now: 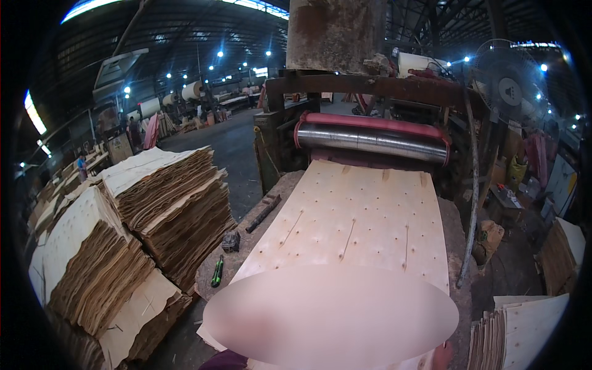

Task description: The person feeds sheets of wood veneer through a rolling industrial machinery station, aligns them, and stacks them onto a larger bundle.

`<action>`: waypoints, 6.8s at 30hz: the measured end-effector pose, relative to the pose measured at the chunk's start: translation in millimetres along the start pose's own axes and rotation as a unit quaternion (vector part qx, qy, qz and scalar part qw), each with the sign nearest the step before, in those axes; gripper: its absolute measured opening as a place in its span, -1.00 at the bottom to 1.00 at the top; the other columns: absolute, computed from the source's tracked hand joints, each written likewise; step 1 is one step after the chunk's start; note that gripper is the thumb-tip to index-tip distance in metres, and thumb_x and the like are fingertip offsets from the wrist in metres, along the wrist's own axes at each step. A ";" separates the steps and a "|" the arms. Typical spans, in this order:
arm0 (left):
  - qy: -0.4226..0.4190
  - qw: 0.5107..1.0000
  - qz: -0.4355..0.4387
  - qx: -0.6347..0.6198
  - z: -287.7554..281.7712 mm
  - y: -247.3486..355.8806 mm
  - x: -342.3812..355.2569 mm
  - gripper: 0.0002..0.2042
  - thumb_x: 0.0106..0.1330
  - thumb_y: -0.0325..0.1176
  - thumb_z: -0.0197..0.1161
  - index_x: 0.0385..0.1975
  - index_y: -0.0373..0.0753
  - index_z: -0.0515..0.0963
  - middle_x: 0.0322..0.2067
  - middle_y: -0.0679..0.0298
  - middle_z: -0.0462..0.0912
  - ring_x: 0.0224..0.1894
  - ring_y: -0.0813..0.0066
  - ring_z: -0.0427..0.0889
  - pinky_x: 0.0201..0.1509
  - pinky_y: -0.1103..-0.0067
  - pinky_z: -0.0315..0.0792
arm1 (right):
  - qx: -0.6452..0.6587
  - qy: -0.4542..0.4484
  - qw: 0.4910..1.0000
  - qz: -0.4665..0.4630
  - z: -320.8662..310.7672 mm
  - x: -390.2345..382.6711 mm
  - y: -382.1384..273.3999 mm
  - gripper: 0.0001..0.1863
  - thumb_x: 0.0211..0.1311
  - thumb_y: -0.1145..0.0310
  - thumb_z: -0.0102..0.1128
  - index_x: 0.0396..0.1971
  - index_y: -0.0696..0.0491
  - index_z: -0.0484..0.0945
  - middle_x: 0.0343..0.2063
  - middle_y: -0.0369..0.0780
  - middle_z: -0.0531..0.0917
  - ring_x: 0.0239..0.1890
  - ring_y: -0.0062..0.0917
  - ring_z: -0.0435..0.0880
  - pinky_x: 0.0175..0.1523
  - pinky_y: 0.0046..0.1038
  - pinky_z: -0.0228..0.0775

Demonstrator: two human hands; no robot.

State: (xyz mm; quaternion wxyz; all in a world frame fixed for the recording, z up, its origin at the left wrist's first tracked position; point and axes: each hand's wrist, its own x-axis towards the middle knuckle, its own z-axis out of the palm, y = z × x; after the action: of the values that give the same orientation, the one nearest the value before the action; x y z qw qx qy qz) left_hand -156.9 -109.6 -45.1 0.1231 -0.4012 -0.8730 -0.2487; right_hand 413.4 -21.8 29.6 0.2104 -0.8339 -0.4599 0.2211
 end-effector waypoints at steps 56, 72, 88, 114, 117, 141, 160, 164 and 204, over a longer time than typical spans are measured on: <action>-0.191 0.910 0.197 0.312 -43.2 19.1 2.8 -0.44 0.34 0.14 -0.10 0.03 -0.21 0.52 0.17 0.07 0.40 0.27 0.03 0.24 0.34 0.18 0.03 | 0.058 0.045 0.997 0.026 31.8 15.3 26.5 -0.22 0.17 -0.34 -0.10 0.00 0.13 0.49 -0.11 0.09 0.59 0.01 0.00 0.53 0.13 -0.15 0.33; -0.006 0.943 0.252 0.218 2.8 -16.1 0.3 -0.69 0.28 -0.27 0.01 -0.15 -0.33 0.57 0.01 -0.04 0.49 0.12 -0.05 0.40 0.18 0.19 0.29 | 0.055 0.032 0.998 0.020 26.2 17.8 35.7 -0.28 0.17 -0.32 -0.10 -0.15 0.12 0.51 -0.25 0.06 0.64 -0.12 -0.04 0.61 -0.01 -0.08 0.40; -0.002 0.941 0.276 0.197 10.8 -25.1 4.5 -0.58 0.33 -0.15 0.01 -0.08 -0.43 0.50 0.05 -0.09 0.46 0.12 -0.10 0.41 0.21 0.14 0.27 | 0.029 0.029 0.999 0.030 35.5 24.9 38.5 -0.27 0.16 -0.34 -0.10 -0.10 0.08 0.50 -0.28 0.03 0.65 -0.17 -0.05 0.63 -0.04 -0.09 0.43; -0.034 0.925 0.265 0.272 30.7 -44.5 7.3 -0.64 0.33 -0.27 -0.03 -0.03 -0.37 0.49 0.10 -0.01 0.42 0.19 -0.06 0.34 0.21 0.14 0.24 | 0.055 0.054 0.997 0.020 35.3 21.9 38.1 -0.30 0.15 -0.32 -0.07 -0.16 0.08 0.55 -0.31 0.01 0.67 -0.16 -0.09 0.64 -0.06 -0.13 0.44; 0.036 0.925 0.297 0.236 41.3 -58.9 8.2 -0.64 0.34 -0.27 -0.03 -0.02 -0.38 0.48 0.12 -0.04 0.41 0.20 -0.09 0.34 0.20 0.10 0.23 | 0.061 0.027 0.998 0.019 32.1 21.9 37.4 -0.26 0.16 -0.34 -0.09 -0.11 0.10 0.54 -0.33 0.01 0.66 -0.14 -0.09 0.62 0.00 -0.15 0.40; -0.027 0.940 0.256 0.225 15.2 -32.9 3.4 -0.63 0.32 -0.17 0.01 0.01 -0.26 0.47 0.08 -0.12 0.44 0.17 -0.16 0.35 0.26 0.06 0.18 | 0.044 0.058 0.997 0.011 36.4 22.6 40.1 -0.29 0.12 -0.35 -0.06 -0.18 0.06 0.55 -0.44 -0.01 0.67 -0.22 -0.07 0.65 -0.06 -0.13 0.45; -0.084 0.944 0.221 0.231 9.1 -27.3 4.7 -0.59 0.34 -0.12 -0.01 0.06 -0.24 0.47 0.14 -0.08 0.39 0.23 -0.10 0.30 0.31 0.09 0.12 | 0.053 0.020 0.998 0.034 35.5 25.3 41.0 -0.21 0.10 -0.37 -0.07 0.01 0.07 0.49 -0.17 0.07 0.63 -0.05 -0.04 0.59 0.07 -0.10 0.37; -0.109 0.939 0.205 0.254 8.3 -27.0 5.7 -0.59 0.36 -0.15 -0.05 0.09 -0.25 0.45 0.17 -0.04 0.37 0.26 -0.07 0.26 0.34 0.14 0.08 | 0.055 0.009 0.998 0.040 32.6 23.3 37.6 -0.22 0.10 -0.36 -0.06 -0.02 0.08 0.50 -0.17 0.07 0.63 -0.06 -0.04 0.59 0.06 -0.10 0.37; -0.125 0.921 0.194 0.314 19.4 -33.3 6.6 -0.57 0.39 -0.13 -0.13 0.06 -0.26 0.50 0.22 0.09 0.35 0.31 0.00 0.20 0.37 0.19 0.01 | 0.044 0.023 0.998 0.038 33.7 24.9 39.3 -0.23 0.11 -0.37 -0.08 -0.08 0.09 0.56 -0.19 0.05 0.63 -0.07 -0.08 0.60 0.04 -0.16 0.40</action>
State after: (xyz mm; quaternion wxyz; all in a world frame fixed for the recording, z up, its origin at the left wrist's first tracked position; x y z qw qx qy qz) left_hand -186.8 -113.5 -69.9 0.1783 -0.5317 -0.8193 0.1190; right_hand 432.9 -14.6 -23.9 0.2494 -0.8454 -0.4129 0.2295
